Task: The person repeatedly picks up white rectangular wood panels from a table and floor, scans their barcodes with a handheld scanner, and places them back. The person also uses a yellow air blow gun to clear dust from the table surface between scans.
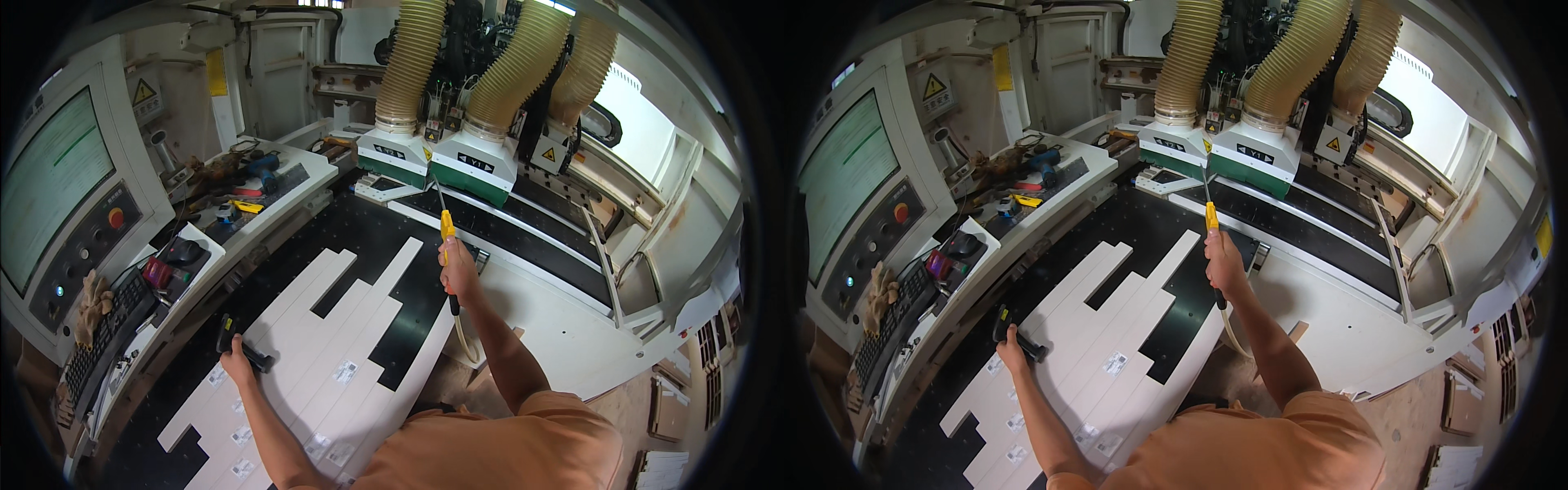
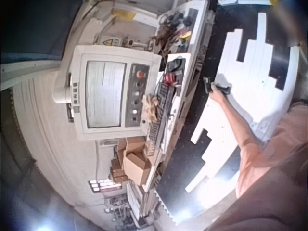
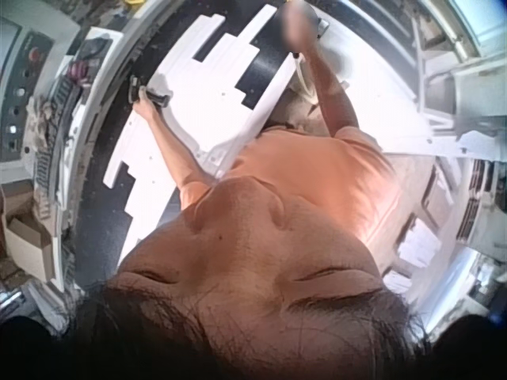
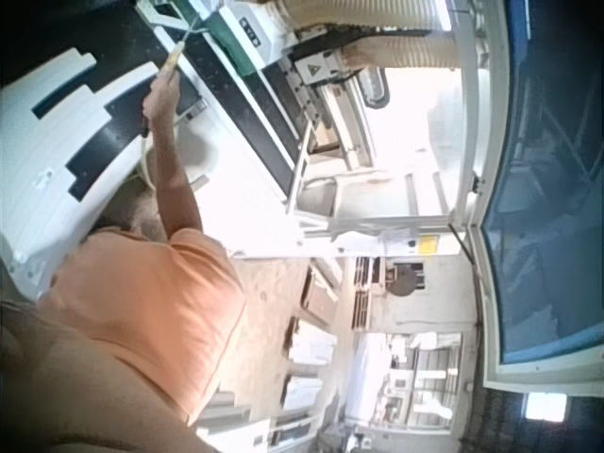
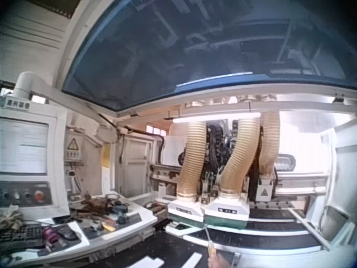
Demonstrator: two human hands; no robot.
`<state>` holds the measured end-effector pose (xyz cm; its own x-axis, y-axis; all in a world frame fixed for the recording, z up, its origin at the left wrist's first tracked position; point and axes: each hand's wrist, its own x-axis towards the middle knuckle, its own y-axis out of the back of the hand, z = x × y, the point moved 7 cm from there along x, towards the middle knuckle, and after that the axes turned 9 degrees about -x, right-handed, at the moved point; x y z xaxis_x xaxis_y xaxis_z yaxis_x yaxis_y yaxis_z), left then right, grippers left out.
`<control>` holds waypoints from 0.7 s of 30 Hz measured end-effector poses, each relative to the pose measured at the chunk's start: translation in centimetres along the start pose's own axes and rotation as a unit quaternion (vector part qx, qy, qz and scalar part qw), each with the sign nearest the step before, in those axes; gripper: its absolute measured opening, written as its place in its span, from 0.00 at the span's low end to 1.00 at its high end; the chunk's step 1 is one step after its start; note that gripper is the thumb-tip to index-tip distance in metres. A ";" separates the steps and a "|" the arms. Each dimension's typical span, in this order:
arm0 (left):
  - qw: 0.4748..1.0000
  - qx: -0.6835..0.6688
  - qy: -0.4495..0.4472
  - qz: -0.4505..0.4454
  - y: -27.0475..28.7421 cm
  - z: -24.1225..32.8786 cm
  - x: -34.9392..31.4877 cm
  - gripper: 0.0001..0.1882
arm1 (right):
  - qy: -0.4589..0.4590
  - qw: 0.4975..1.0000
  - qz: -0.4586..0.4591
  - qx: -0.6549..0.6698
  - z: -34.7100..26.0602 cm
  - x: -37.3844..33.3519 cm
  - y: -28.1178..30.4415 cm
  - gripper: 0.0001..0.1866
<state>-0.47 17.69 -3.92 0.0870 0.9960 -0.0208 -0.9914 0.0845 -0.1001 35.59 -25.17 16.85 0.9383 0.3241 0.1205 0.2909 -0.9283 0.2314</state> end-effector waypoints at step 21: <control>0.999 -0.032 -0.013 -0.005 -0.4 1.3 -0.8 0.23 | 0.033 0.996 0.080 0.022 -6.8 4.4 9.5 0.27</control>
<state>-0.23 16.89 -2.55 0.0940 0.9956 0.0058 -0.9822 0.0937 -0.1628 41.19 -31.32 26.18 0.9593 0.1810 0.2169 0.1474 -0.9756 0.1625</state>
